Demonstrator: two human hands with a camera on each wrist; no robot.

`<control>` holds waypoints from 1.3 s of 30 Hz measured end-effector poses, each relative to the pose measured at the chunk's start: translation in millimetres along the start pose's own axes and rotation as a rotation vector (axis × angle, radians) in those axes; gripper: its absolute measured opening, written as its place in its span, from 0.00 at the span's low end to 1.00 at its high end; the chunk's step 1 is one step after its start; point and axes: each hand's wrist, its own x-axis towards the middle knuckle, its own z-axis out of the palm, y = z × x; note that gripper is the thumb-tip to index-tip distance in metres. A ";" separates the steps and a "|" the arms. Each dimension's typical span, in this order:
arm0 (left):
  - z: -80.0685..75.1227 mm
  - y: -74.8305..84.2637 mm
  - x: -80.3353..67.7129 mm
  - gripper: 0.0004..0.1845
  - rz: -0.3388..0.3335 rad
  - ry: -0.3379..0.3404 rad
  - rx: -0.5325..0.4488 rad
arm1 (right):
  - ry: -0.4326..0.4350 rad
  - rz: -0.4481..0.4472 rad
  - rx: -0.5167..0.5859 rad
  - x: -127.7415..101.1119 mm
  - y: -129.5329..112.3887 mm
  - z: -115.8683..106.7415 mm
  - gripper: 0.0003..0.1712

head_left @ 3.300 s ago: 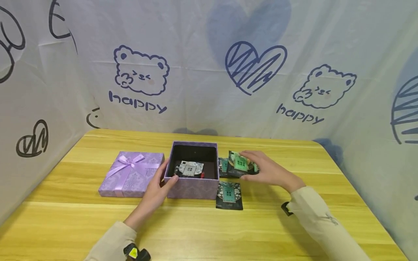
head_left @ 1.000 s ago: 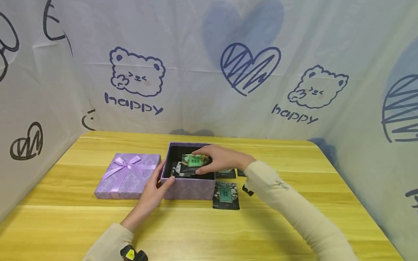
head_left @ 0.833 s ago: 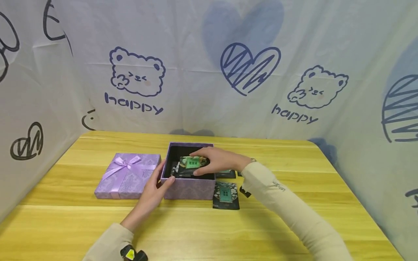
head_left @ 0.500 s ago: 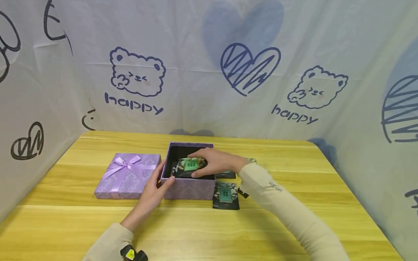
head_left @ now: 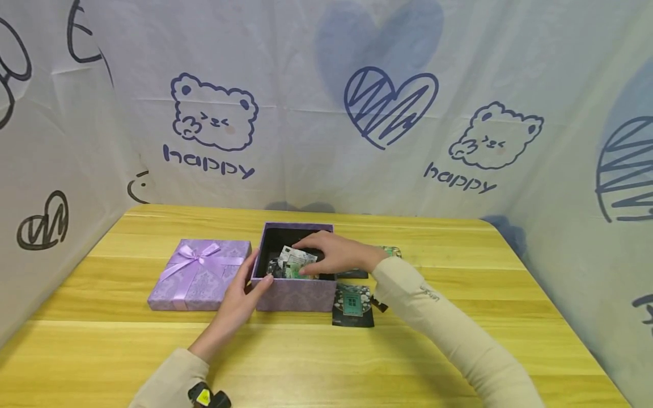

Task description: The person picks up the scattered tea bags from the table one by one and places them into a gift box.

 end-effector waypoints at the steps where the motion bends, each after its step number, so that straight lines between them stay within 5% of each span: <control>1: 0.0 0.2 0.1 0.37 -0.004 -0.001 -0.001 | 0.010 0.000 0.007 -0.6 0.7 -0.3 0.35; 26: 0.6 3.3 -1.5 0.37 -0.022 0.003 0.000 | 0.272 0.109 0.122 -42.6 44.1 -28.3 0.33; 39: 0.3 0.9 0.1 0.36 0.017 0.013 0.012 | 0.277 0.217 0.145 -64.1 84.5 -21.9 0.39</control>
